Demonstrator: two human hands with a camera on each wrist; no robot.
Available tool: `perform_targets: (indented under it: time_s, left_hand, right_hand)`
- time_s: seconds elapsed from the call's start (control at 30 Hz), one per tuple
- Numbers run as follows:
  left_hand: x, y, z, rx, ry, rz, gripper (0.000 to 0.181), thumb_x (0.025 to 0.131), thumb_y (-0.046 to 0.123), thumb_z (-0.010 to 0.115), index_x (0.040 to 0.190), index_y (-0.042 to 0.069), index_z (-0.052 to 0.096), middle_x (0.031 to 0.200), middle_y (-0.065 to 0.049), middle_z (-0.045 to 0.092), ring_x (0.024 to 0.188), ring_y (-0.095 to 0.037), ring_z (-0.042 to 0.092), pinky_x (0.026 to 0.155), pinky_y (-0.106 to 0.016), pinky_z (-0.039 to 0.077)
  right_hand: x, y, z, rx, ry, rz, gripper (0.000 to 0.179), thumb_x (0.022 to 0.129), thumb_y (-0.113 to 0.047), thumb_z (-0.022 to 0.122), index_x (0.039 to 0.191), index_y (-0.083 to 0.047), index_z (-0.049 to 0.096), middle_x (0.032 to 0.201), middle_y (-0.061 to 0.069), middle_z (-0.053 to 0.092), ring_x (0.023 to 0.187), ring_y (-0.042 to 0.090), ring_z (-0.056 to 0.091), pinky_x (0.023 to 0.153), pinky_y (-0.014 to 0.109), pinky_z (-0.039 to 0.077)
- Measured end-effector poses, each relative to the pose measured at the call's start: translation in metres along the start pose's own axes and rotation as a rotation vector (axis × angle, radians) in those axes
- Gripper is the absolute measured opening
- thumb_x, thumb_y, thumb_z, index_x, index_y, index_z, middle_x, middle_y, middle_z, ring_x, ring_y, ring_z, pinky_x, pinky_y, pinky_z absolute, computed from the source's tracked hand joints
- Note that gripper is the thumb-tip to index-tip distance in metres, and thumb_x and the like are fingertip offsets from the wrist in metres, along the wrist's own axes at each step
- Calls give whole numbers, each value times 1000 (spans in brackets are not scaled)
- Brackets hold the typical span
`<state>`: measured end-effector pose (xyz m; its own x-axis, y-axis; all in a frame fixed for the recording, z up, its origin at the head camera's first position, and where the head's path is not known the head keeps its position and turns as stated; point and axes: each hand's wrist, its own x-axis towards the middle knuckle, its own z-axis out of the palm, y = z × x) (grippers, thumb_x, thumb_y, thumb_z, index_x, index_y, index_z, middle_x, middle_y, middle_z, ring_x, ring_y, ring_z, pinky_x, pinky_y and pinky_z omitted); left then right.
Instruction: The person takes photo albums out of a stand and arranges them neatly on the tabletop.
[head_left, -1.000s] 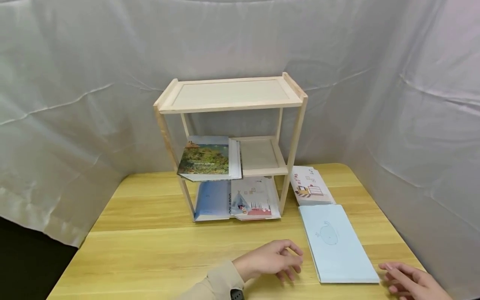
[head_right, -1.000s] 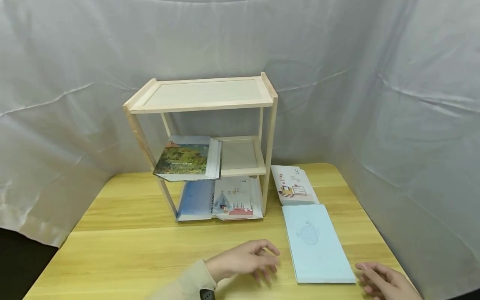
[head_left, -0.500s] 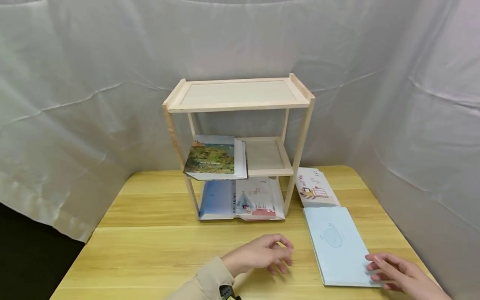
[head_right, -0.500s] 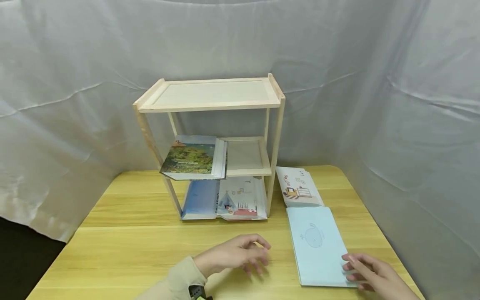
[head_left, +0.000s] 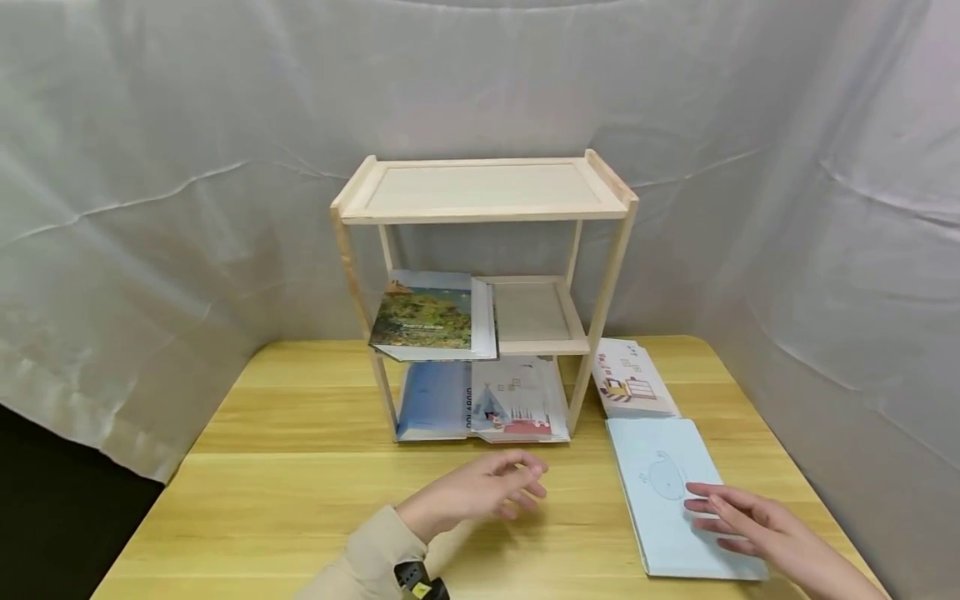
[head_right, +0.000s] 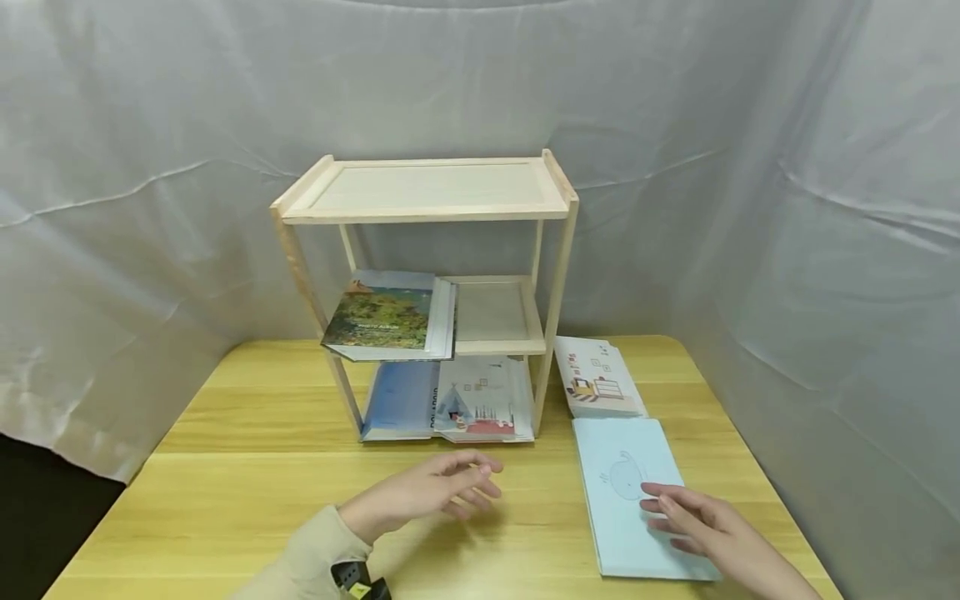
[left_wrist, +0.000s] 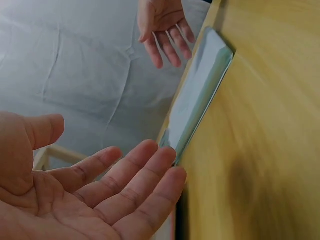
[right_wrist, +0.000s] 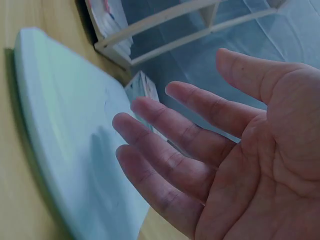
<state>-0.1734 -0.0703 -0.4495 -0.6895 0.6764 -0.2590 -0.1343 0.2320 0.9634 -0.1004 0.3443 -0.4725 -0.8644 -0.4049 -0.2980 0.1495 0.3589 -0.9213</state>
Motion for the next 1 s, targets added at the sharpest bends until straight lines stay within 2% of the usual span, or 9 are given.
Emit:
perform_targets:
  time_s: [0.13, 0.27, 0.43, 0.6, 0.67, 0.83, 0.93, 1.0]
  left_hand:
    - [-16, 2, -16, 2, 40, -2, 43, 103, 49, 50, 131, 18, 58, 121, -8, 68, 116, -30, 65, 97, -50, 54]
    - [-32, 3, -29, 8, 64, 12, 45, 104, 49, 48, 135, 17, 55, 124, -8, 65, 118, -27, 63, 98, -49, 53]
    - [-43, 12, -42, 37, 106, 36, 47, 104, 50, 47, 136, 17, 54, 127, -7, 65, 120, -26, 63, 99, -47, 53]
    - [-56, 21, -58, 13, 109, 46, 49, 104, 49, 47, 141, 17, 51, 133, -10, 62, 126, -32, 59, 100, -45, 52]
    - [-61, 24, -65, 10, 116, 49, 52, 104, 51, 47, 143, 17, 49, 135, -11, 61, 128, -33, 58, 100, -45, 52]
    - [-72, 27, -81, 27, 169, 51, 57, 103, 53, 46, 147, 16, 45, 139, -15, 56, 128, -33, 58, 101, -46, 53]
    - [-78, 29, -89, 44, 205, 53, 60, 103, 54, 46, 148, 15, 43, 139, -16, 56, 126, -32, 60, 101, -47, 53]
    - [-82, 30, -95, 61, 228, 53, 58, 104, 53, 44, 148, 15, 43, 139, -15, 56, 126, -32, 60, 101, -46, 53]
  right_hand:
    - [11, -14, 10, -24, 46, -2, 51, 112, -30, 33, 154, 0, 34, 146, -11, 56, 124, 3, 61, 95, 17, 52]
    - [19, -25, 18, -43, 70, -18, 46, 112, -30, 34, 151, -7, 42, 144, -17, 57, 126, 12, 61, 98, 21, 52]
    - [23, -39, 19, -80, 41, -99, 43, 112, -24, 33, 149, -6, 43, 141, -15, 59, 125, 11, 62, 97, 25, 54]
    - [32, -54, 20, -126, 26, -168, 42, 112, -21, 34, 149, -4, 43, 142, -12, 58, 125, 9, 62, 97, 29, 55]
    - [38, -61, 23, -144, 27, -179, 41, 111, -21, 35, 148, -4, 44, 143, -7, 57, 125, 11, 62, 98, 30, 55]
    - [56, -81, 30, -166, 21, -184, 40, 111, -25, 39, 145, -8, 47, 146, 19, 53, 123, 16, 64, 97, 28, 55]
    - [66, -92, 36, -165, 8, -204, 38, 110, -26, 41, 144, -11, 49, 144, 23, 52, 121, 17, 65, 96, 28, 55]
    - [73, -100, 39, -176, -1, -229, 37, 110, -26, 41, 143, -12, 51, 143, 21, 54, 120, 15, 65, 96, 30, 55]
